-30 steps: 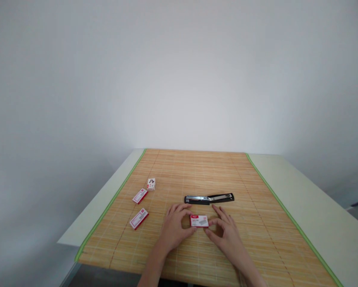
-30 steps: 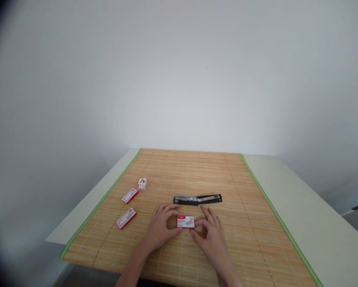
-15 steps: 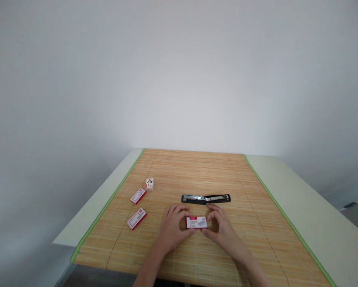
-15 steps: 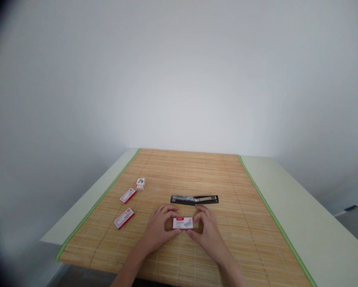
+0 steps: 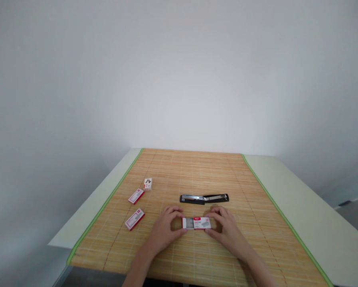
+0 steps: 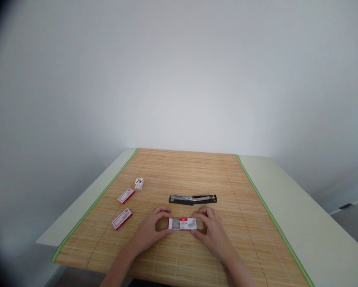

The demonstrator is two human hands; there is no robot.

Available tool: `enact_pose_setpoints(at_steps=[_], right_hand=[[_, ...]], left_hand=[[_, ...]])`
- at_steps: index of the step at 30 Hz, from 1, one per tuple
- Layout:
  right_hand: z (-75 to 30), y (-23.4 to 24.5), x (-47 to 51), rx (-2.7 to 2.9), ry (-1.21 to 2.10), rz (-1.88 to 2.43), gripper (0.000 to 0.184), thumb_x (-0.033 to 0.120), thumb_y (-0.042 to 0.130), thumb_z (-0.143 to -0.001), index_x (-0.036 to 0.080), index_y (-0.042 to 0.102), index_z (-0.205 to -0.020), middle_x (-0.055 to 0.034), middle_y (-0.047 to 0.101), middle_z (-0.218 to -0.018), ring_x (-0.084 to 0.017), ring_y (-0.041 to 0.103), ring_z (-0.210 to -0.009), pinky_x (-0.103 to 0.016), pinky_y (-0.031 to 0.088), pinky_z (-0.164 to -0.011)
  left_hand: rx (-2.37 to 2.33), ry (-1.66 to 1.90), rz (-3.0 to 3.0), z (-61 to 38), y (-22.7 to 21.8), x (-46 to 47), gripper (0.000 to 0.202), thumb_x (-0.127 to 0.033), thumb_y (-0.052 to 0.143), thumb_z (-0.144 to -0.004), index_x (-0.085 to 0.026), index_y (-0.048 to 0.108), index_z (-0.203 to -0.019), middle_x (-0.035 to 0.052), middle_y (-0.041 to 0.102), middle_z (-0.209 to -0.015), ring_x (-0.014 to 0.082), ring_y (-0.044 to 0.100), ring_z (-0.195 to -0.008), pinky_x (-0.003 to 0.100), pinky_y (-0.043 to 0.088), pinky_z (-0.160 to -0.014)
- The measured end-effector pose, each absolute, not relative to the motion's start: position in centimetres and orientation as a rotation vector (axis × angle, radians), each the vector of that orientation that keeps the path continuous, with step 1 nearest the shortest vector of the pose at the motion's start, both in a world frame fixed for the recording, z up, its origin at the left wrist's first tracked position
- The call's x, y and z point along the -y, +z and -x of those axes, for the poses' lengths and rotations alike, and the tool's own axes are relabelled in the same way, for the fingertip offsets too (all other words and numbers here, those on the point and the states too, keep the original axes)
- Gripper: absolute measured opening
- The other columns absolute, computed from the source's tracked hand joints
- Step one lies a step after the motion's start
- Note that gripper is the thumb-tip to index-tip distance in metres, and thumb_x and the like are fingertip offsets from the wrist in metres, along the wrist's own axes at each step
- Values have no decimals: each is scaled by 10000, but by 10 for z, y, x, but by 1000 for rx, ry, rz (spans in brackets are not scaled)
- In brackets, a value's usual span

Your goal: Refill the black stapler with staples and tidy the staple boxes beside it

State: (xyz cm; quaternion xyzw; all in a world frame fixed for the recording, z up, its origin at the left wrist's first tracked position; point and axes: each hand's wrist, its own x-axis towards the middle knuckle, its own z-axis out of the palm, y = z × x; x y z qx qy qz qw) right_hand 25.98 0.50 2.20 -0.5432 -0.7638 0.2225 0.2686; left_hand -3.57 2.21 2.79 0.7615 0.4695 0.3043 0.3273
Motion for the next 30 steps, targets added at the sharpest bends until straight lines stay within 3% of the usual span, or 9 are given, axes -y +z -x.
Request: enact_pose_setpoints(at_steps=[8, 12, 19, 30], right_hand=[[-255, 44, -3, 2129, 482, 1557, 319, 412, 782, -855, 360, 719, -1164, -37, 644, -1145, -278, 561, -1131, -422, 404, -978], [-221, 60, -12, 2198, 459, 1521, 107, 312, 738, -908, 362, 770, -997, -13, 653, -1044, -237, 577, -1039, -394, 374, -937], [-185, 65, -29, 2420, 394, 1507, 103, 222, 756, -858, 303, 781, -799, -12, 673, -936, -239, 576, -1018, -399, 320, -888], [-208, 55, -15, 2088, 466, 1487, 84, 181, 693, -839, 253, 709, -800, -6, 657, -892, -218, 599, -922, -363, 397, -871]], left_hand=[[-1242, 837, -2016, 34, 26, -21, 352, -259, 859, -742, -313, 737, -1068, 24, 655, -1285, 269, 562, -1243, 426, 447, -1083], [-1231, 873, -2028, 33, 26, -21, 344, -258, 850, -750, -303, 732, -1070, 35, 663, -1268, 275, 572, -1223, 435, 458, -1060], [-1217, 898, -2037, 33, 25, -21, 360, -228, 854, -734, -306, 734, -1064, 34, 671, -1262, 278, 583, -1215, 435, 462, -1053], [-1225, 878, -2031, 34, 26, -22, 365, -229, 856, -728, -314, 740, -1063, 27, 672, -1263, 277, 578, -1218, 430, 457, -1055]])
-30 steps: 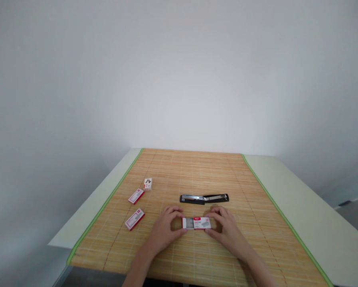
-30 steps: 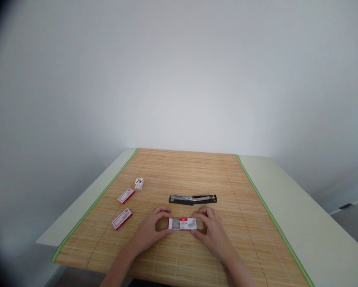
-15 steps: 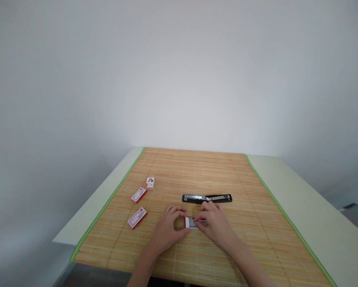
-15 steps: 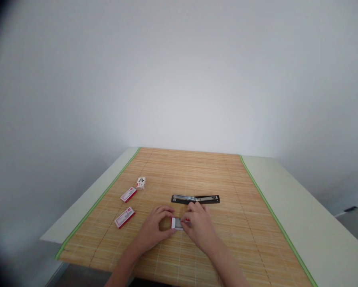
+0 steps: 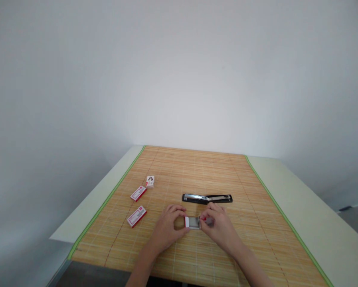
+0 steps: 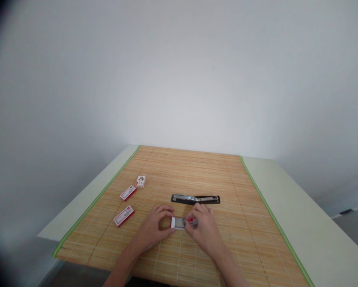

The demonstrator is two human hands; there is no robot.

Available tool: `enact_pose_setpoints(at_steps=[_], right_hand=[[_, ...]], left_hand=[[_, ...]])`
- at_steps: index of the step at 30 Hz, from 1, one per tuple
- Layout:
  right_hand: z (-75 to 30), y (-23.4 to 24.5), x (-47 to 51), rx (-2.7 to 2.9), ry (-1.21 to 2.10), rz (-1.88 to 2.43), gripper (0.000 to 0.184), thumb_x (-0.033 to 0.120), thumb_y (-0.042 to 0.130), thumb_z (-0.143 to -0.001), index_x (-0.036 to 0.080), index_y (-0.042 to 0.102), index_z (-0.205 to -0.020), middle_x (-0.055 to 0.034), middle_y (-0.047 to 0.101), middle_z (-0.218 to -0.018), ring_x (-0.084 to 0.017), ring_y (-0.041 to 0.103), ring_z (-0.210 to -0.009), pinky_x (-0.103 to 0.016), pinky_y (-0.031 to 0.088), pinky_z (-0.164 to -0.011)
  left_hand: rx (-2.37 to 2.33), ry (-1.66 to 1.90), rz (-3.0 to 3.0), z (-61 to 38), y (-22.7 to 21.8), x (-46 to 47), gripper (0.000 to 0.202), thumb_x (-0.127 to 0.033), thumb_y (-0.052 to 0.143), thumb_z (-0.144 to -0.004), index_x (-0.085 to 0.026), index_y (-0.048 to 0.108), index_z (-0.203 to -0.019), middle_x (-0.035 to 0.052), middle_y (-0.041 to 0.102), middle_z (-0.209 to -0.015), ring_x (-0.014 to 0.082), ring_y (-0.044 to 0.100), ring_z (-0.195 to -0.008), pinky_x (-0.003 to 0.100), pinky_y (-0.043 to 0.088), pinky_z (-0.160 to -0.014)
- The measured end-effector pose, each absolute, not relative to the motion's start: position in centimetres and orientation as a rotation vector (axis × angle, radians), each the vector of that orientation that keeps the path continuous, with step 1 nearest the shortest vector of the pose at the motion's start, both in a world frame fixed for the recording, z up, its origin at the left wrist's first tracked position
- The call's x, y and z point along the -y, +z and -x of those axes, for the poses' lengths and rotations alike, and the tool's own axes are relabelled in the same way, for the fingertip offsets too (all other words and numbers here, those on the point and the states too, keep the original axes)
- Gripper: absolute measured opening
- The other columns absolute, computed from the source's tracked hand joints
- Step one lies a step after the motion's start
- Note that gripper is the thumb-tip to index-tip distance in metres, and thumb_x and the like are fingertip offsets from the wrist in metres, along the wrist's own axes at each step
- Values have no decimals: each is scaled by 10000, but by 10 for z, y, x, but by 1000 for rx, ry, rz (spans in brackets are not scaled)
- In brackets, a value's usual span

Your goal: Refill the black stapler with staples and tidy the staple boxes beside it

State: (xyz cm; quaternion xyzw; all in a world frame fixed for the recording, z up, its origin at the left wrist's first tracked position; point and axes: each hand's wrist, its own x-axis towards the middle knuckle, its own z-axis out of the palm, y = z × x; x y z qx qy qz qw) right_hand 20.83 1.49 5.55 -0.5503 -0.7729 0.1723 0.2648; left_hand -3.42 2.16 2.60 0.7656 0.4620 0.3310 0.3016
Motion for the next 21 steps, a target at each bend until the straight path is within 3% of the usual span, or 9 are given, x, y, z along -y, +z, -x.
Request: enact_pose_setpoints(at_steps=[10, 12, 16, 21], right_hand=[[-245, 37, -2, 1978, 614, 1523, 117, 343, 643, -902, 247, 693, -857, -51, 666, -957, -257, 632, -941, -396, 481, -856], [-255, 36, -3, 1971, 615, 1519, 133, 354, 670, -886, 251, 699, -966, -58, 667, -1000, -260, 631, -965, -397, 495, -867], [-273, 36, -7, 2043, 697, 1460, 378, 344, 743, -835, 274, 690, -1202, -56, 677, -1065, -257, 636, -1003, -386, 508, -893], [-276, 38, -11, 2100, 801, 1385, 238, 340, 726, -872, 273, 756, -1098, -62, 701, -1104, -257, 643, -1051, -375, 502, -921]], left_hand=[[-1238, 859, -2006, 34, 26, -22, 355, -243, 848, -737, -318, 741, -1067, 26, 667, -1278, 281, 570, -1234, 449, 447, -1078], [-1238, 857, -2004, 35, 26, -22, 347, -250, 842, -746, -319, 742, -1071, 27, 666, -1282, 279, 570, -1234, 446, 448, -1080], [-1237, 836, -2002, 35, 25, -22, 327, -284, 850, -749, -323, 755, -1060, 30, 667, -1283, 284, 568, -1234, 448, 451, -1076], [-1254, 810, -2015, 31, 24, -24, 326, -338, 893, -716, -339, 788, -1025, 25, 666, -1300, 299, 546, -1257, 464, 438, -1090]])
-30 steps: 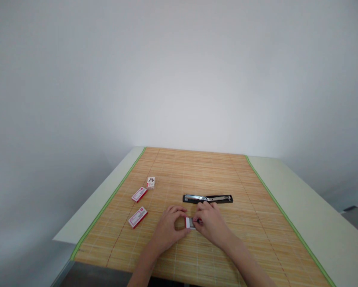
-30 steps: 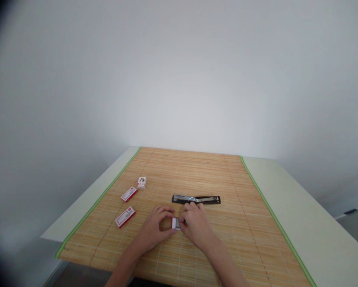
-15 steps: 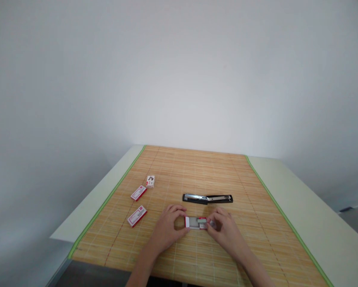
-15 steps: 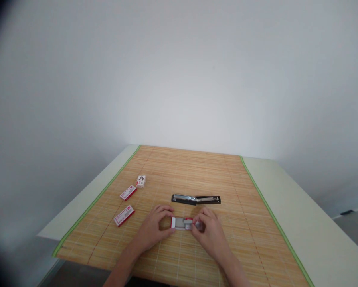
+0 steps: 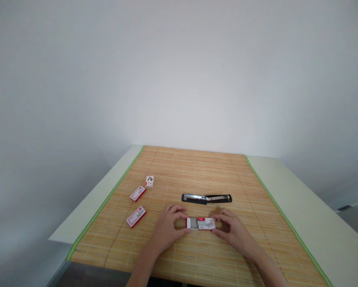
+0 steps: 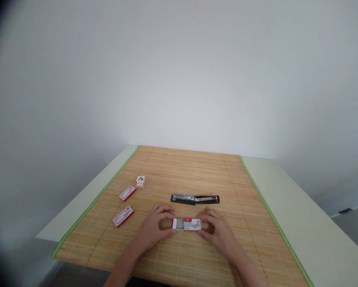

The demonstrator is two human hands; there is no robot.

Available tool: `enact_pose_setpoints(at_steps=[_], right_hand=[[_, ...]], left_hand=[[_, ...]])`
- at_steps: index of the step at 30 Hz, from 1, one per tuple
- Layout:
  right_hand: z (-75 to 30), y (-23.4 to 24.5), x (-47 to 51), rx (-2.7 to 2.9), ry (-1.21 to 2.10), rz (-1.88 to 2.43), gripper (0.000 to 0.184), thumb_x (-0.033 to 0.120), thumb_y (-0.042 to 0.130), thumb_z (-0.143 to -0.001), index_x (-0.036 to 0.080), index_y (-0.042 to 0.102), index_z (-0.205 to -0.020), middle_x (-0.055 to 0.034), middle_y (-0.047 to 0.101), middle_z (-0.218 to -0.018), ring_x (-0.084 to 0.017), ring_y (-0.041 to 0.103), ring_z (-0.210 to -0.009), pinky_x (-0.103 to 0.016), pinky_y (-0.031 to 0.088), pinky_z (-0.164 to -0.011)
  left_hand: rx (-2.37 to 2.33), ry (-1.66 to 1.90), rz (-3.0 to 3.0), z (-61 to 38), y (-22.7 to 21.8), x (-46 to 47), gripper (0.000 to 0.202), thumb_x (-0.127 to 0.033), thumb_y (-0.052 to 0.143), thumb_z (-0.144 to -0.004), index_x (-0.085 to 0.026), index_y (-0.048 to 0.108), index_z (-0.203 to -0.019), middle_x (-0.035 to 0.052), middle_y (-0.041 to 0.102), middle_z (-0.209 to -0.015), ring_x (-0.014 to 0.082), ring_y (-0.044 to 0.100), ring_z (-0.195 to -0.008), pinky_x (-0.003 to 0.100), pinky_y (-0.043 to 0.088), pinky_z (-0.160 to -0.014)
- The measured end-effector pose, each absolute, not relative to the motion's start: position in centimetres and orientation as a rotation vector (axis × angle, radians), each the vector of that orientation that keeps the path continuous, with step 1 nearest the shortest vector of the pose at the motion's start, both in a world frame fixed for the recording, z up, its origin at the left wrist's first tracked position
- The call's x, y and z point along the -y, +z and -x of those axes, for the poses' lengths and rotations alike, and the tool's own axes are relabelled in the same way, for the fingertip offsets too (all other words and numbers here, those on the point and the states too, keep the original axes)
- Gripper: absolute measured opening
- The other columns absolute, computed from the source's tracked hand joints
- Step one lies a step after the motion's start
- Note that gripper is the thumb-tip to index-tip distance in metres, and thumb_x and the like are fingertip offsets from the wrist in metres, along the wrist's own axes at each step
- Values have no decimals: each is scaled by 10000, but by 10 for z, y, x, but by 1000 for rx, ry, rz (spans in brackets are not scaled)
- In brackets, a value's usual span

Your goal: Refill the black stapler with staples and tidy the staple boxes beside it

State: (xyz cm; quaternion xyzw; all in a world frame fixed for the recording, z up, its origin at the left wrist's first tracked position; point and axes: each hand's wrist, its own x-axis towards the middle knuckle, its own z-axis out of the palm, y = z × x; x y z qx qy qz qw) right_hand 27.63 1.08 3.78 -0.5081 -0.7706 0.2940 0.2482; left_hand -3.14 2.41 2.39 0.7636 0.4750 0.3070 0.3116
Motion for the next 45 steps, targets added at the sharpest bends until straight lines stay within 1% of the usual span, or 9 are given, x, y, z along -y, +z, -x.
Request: enact_pose_setpoints(at_steps=[9, 17, 20, 23, 25, 27, 32, 40, 45], right_hand=[[-256, 36, -9, 2133, 793, 1378, 301, 413, 733, -888, 315, 762, -1170, -48, 697, -1056, -264, 629, -1024, -397, 482, -918], [-248, 40, -11, 2129, 818, 1393, 287, 378, 734, -874, 299, 770, -1148, -49, 687, -1031, -263, 619, -1014, -394, 491, -909], [-252, 44, -11, 2111, 810, 1404, 340, 355, 758, -852, 288, 755, -1186, -54, 676, -1052, -254, 628, -1004, -389, 508, -915], [-251, 52, -9, 2057, 811, 1431, 420, 367, 766, -845, 289, 724, -1256, -60, 660, -1078, -250, 637, -1001, -385, 531, -905], [-245, 58, -8, 2046, 798, 1406, 371, 367, 759, -857, 304, 741, -1222, -57, 657, -1092, -250, 636, -1021, -384, 533, -917], [-235, 65, -8, 2073, 776, 1362, 281, 347, 767, -856, 311, 772, -1134, -51, 660, -1088, -246, 634, -1026, -379, 529, -924], [-213, 67, -16, 2148, 709, 1280, 197, 205, 787, -799, 293, 782, -974, -42, 652, -1180, -240, 624, -1091, -371, 509, -961], [-206, 61, -22, 2158, 708, 1206, 220, 75, 699, -770, 249, 732, -899, -52, 652, -1277, -228, 624, -1158, -364, 508, -977], [-208, 70, -34, 2138, 554, 1146, 170, 133, 714, -812, 245, 706, -939, -73, 634, -1381, -269, 527, -1338, -481, 402, -1146]], left_hand=[[-1282, 742, -2082, 21, 27, -27, 380, -490, 914, -685, -423, 805, -1043, 2, 678, -1300, 321, 531, -1245, 512, 401, -1085], [-1268, 766, -2081, 18, 26, -30, 399, -474, 940, -646, -381, 804, -1010, 11, 706, -1218, 314, 556, -1201, 500, 416, -1065], [-1209, 812, -2070, 24, 24, -31, 532, -518, 948, -623, -377, 780, -1108, 20, 696, -1230, 308, 568, -1206, 479, 428, -1077], [-1223, 923, -1970, 32, 22, -38, 483, -530, 877, -735, -341, 752, -1162, 36, 674, -1232, 280, 597, -1185, 434, 471, -1056], [-1316, 1017, -1934, 35, 21, -46, 291, -470, 764, -872, -313, 751, -1116, 42, 666, -1192, 261, 610, -1160, 426, 482, -1048], [-1406, 1074, -1977, 36, 22, -56, 238, -390, 699, -922, -304, 734, -1141, 46, 653, -1210, 260, 591, -1196, 447, 456, -1090], [-1405, 950, -2176, 30, 22, -79, 600, -351, 813, -800, -338, 623, -1369, 46, 509, -1523, 302, 438, -1406, 522, 336, -1199], [-1346, 826, -2175, 28, 20, -87, 340, -381, 813, -800, -332, 755, -1131, 8, 446, -1609, 300, 378, -1471, 528, 280, -1217], [-1287, 783, -2173, 32, 19, -87, 355, -380, 838, -763, -342, 771, -1109, -4, 458, -1604, 305, 372, -1486, 526, 275, -1221]])
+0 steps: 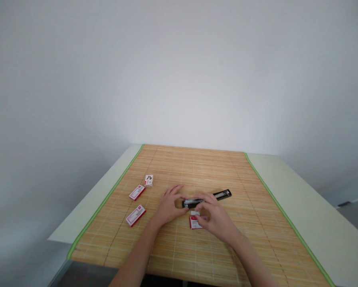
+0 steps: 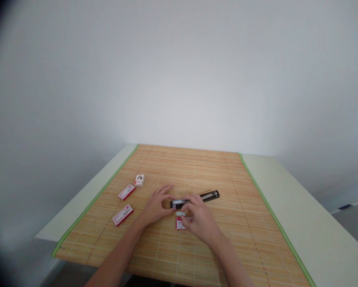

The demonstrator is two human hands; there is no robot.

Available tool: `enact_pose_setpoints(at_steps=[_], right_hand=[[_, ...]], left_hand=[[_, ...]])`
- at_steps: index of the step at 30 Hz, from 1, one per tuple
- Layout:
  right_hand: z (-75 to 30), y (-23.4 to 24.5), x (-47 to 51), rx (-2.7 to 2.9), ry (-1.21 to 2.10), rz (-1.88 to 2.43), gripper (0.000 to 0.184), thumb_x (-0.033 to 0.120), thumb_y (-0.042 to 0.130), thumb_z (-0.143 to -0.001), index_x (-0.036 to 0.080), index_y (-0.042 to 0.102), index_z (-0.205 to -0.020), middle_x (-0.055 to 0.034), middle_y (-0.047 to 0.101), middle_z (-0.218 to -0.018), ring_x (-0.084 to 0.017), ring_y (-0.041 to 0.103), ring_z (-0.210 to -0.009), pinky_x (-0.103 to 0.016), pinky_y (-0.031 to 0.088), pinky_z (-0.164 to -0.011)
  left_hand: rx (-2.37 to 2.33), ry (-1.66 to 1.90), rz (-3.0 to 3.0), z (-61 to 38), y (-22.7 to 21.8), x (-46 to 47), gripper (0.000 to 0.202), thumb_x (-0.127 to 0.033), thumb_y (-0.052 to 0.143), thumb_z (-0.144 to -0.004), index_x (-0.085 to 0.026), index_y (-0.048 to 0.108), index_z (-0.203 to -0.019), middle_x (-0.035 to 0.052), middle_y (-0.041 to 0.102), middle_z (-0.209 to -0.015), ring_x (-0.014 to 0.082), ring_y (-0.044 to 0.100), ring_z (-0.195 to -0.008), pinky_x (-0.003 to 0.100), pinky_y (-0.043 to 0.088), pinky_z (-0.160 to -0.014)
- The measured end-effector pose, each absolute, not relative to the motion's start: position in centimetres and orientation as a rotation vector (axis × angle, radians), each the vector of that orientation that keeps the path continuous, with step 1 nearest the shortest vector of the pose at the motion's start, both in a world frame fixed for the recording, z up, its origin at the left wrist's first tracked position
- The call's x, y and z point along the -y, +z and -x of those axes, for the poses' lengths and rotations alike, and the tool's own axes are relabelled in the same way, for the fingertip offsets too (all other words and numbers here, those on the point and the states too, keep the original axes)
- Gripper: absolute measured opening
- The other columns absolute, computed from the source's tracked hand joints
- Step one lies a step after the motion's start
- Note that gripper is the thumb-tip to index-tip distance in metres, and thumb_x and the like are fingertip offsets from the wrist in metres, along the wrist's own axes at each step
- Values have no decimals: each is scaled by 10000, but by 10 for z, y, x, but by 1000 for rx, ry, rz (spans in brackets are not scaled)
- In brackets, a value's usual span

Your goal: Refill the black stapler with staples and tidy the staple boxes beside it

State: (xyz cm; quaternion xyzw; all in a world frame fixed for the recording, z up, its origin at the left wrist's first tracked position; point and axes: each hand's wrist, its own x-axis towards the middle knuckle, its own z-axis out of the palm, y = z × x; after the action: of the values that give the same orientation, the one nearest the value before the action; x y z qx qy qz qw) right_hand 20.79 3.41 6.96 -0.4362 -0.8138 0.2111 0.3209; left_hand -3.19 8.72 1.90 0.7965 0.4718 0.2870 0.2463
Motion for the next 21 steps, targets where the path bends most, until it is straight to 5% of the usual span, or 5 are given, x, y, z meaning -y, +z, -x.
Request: enact_pose_setpoints(at_steps=[8, 21], right_hand=[[-210, 72, -58, 2187, 424, 1140, 116, 163, 734, -815, 247, 760, -890, -44, 531, -1539, -306, 319, -1514, -560, 294, -1228], [-206, 55, -68, 2214, 486, 1153, 94, 207, 752, -812, 257, 759, -892, -57, 569, -1502, -299, 424, -1451, -545, 327, -1204]], left_hand=[[-1201, 760, -2249, 34, 14, -85, 376, -493, 879, -722, -376, 794, -1069, -32, 511, -1566, 302, 360, -1498, 493, 254, -1239], [-1201, 740, -2278, 35, 10, -87, 372, -546, 868, -731, -386, 802, -1061, -42, 516, -1560, 306, 362, -1496, 498, 255, -1239]])
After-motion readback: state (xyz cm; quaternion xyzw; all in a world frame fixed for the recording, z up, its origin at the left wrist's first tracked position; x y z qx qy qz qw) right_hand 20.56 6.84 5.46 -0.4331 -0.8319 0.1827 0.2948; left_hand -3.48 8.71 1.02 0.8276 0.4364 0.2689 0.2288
